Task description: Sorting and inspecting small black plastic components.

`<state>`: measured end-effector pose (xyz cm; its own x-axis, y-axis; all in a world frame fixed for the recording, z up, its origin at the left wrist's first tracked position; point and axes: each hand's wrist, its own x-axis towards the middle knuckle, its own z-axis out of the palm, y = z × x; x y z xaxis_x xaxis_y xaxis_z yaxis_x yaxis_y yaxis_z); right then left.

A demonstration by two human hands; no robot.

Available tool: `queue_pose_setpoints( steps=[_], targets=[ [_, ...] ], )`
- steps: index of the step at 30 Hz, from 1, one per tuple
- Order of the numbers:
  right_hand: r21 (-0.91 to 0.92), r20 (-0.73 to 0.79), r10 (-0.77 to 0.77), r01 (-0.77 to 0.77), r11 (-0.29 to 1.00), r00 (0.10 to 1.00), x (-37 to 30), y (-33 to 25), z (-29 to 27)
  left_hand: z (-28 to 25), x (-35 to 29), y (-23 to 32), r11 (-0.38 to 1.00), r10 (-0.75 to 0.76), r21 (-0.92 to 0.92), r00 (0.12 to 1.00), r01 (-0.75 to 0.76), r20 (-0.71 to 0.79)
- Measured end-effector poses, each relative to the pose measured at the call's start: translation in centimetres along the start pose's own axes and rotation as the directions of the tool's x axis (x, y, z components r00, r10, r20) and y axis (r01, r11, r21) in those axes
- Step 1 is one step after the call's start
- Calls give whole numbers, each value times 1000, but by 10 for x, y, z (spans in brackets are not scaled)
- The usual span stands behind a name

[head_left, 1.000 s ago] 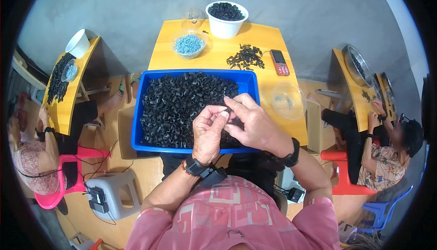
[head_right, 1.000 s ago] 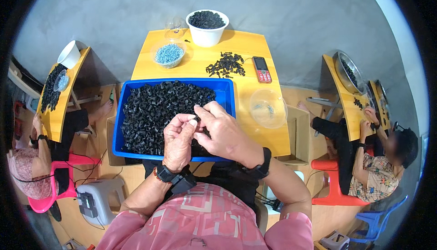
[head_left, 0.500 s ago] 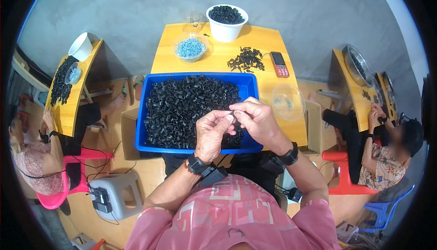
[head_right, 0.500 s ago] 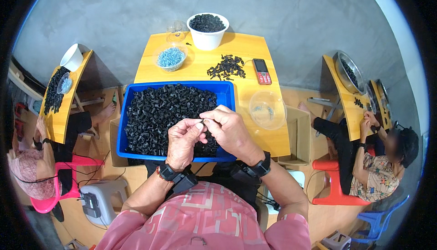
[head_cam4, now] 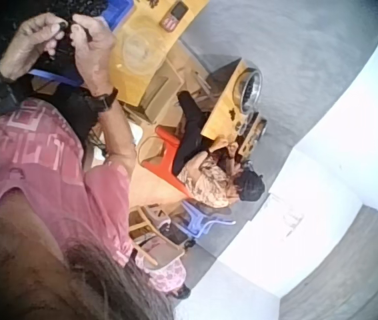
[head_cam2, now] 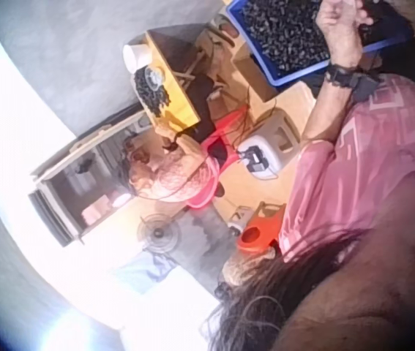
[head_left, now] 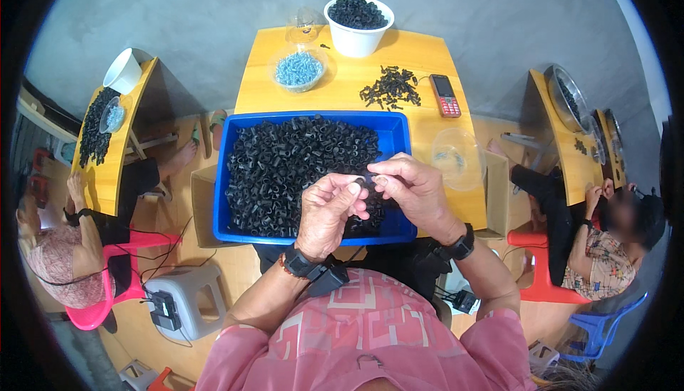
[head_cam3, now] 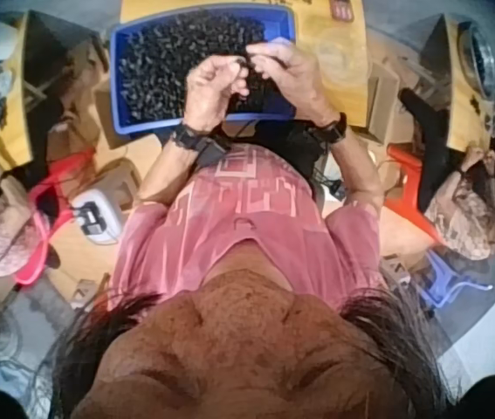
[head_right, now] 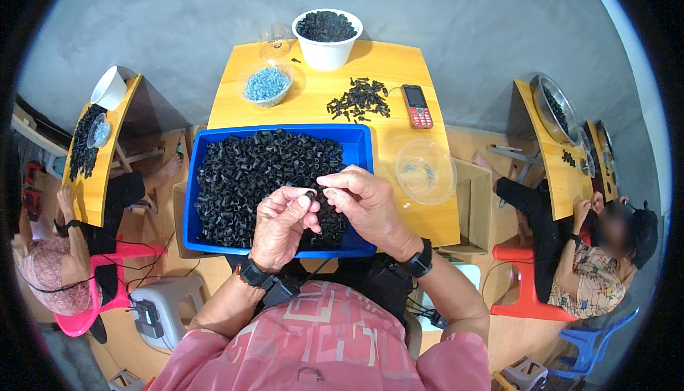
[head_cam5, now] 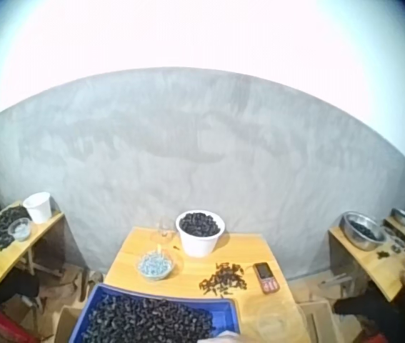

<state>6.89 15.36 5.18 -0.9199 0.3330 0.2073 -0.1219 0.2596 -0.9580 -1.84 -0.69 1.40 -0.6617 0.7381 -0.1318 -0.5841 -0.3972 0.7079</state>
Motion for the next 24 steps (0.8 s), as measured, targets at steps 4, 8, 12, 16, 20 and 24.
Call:
queue_pose_setpoints(
  steps=[4, 8, 12, 16, 20, 24],
  targets=[
    [-250, 98, -305, 320, 914, 947, 15, -4, -9, -4, 3, 12, 992, -117, -37, 992, 119, 47],
    [-182, 190, -267, 301, 936, 945, 25, -9, -12, -8, 10, 15, 987, -153, -36, 988, 154, 33],
    [-130, 240, -214, 250, 959, 947, 26, -6, -11, -8, 15, 18, 963, -245, -104, 969, 247, 34],
    [-128, 236, -210, 244, 961, 949, 26, -2, -13, -7, 17, 19, 946, -288, -145, 957, 289, 24],
    [-127, 219, -229, 260, 957, 949, 25, -1, -16, -6, 18, 17, 947, -294, -126, 955, 296, 32],
    [-149, 227, -241, 278, 949, 944, 23, 0, -18, -3, 17, 17, 950, -298, -93, 954, 299, 23]
  ],
)
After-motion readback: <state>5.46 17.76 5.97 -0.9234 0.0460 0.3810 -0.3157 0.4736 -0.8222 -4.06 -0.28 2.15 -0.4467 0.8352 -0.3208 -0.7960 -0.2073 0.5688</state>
